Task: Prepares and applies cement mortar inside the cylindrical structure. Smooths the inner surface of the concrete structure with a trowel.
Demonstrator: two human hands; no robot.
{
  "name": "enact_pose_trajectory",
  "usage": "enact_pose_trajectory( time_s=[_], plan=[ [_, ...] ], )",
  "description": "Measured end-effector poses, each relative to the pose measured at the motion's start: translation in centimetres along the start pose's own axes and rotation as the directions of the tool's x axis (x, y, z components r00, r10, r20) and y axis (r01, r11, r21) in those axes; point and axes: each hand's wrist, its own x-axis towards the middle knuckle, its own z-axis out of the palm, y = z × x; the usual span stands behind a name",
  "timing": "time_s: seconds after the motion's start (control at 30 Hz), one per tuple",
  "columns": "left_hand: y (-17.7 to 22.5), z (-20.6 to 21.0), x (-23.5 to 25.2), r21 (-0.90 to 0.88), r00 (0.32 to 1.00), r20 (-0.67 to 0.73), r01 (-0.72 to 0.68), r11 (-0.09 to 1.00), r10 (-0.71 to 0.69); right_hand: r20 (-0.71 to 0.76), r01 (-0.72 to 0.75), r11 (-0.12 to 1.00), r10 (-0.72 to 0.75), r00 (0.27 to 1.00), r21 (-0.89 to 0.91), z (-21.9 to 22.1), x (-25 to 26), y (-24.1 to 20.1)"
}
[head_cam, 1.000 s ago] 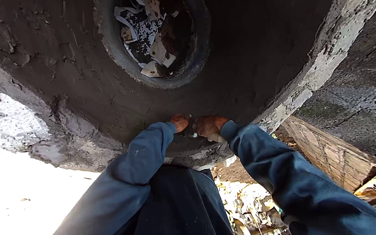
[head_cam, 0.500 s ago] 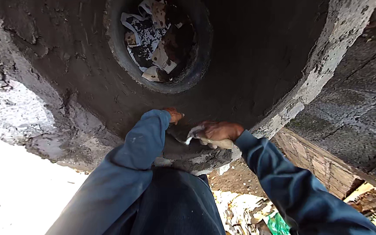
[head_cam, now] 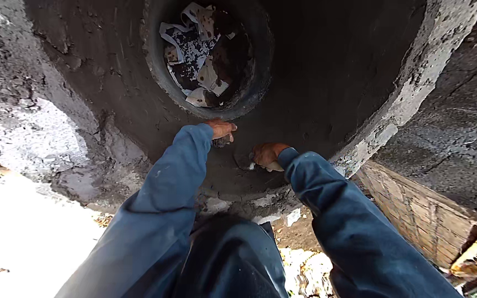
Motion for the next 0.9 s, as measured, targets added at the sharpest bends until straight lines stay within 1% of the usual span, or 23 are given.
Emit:
enact_pose_trajectory(
  time_s=[0.07,0.1,0.17,0.2,0.23,0.27,0.3,0.37,0.4,0.43,0.47,0.57,0.67,0.77,0.87,0.9],
  plan=[
    [-0.1,-1.0,-0.4,-0.113,0.999,-0.044,-0.033,0.993,0.028,-0.003,0.104,0.991,-0.104,0.995,0.079,0.8,-0.7,-0.2],
    [0.0,-1.8,-0.7,-0.164,0.997,-0.069,-0.045,0.985,0.034,-0.007,0.198,0.969,-0.199,0.980,0.151,1.0,-1.0,0.4],
    [0.3,-2.9,-1.2,-0.222,0.993,-0.118,-0.056,0.973,0.030,-0.013,0.410,0.860,-0.427,0.904,0.302,0.9,-1.5,2.5],
    [0.5,-3.4,-1.3,-0.222,0.990,-0.141,-0.056,0.973,0.024,-0.024,0.454,0.822,-0.475,0.880,0.345,0.2,-1.6,3.5],
    [0.8,-4.1,-1.1,-0.214,0.984,-0.174,-0.059,0.975,0.022,-0.057,0.453,0.831,-0.461,0.886,0.324,-0.9,-1.6,4.2],
    [0.9,-4.6,-0.8,-0.205,0.981,-0.194,-0.059,0.977,0.018,-0.094,0.409,0.870,-0.399,0.912,0.274,-1.9,-1.3,4.7],
    [0.9,-4.8,-0.4,-0.198,0.977,-0.213,-0.058,0.978,0.015,-0.126,0.333,0.916,-0.311,0.942,0.224,-2.6,-0.5,5.1],
    [0.4,-3.9,0.5,-0.212,0.968,-0.250,-0.050,0.976,-0.005,-0.126,0.148,0.983,-0.134,0.983,0.112,-3.1,1.5,5.1],
    [0.4,-3.9,1.0,-0.227,0.965,-0.261,-0.054,0.972,-0.007,-0.122,0.086,0.995,-0.079,0.989,0.058,-3.5,2.6,4.9],
    [0.5,-3.8,1.4,-0.243,0.964,-0.265,-0.055,0.968,-0.012,-0.107,0.057,0.998,-0.055,0.993,0.019,-3.6,3.7,4.8],
    [0.3,-3.4,1.8,-0.259,0.964,-0.265,-0.040,0.965,-0.032,-0.084,0.051,0.999,-0.051,0.995,-0.004,-3.3,4.6,4.6],
    [-0.4,-2.4,3.2,-0.283,0.968,-0.234,0.024,0.959,-0.093,-0.031,0.095,0.995,-0.095,0.995,0.010,-2.0,6.1,4.0],
    [-0.1,-1.7,4.0,-0.305,0.975,-0.190,0.056,0.951,-0.118,-0.007,0.177,0.984,-0.177,0.984,0.021,-1.6,5.8,2.6],
    [0.4,-1.7,4.7,-0.310,0.974,-0.168,0.092,0.946,-0.150,0.017,0.283,0.956,-0.284,0.959,0.075,-1.3,5.5,1.4],
    [0.9,-2.4,5.8,-0.321,0.974,-0.178,0.075,0.944,-0.138,-0.036,0.370,0.910,-0.370,0.928,0.186,-0.5,4.2,1.8],
    [1.0,-2.7,6.3,-0.322,0.975,-0.184,0.059,0.945,-0.124,-0.046,0.374,0.913,-0.371,0.927,0.165,-0.4,3.2,2.0]
  ],
)
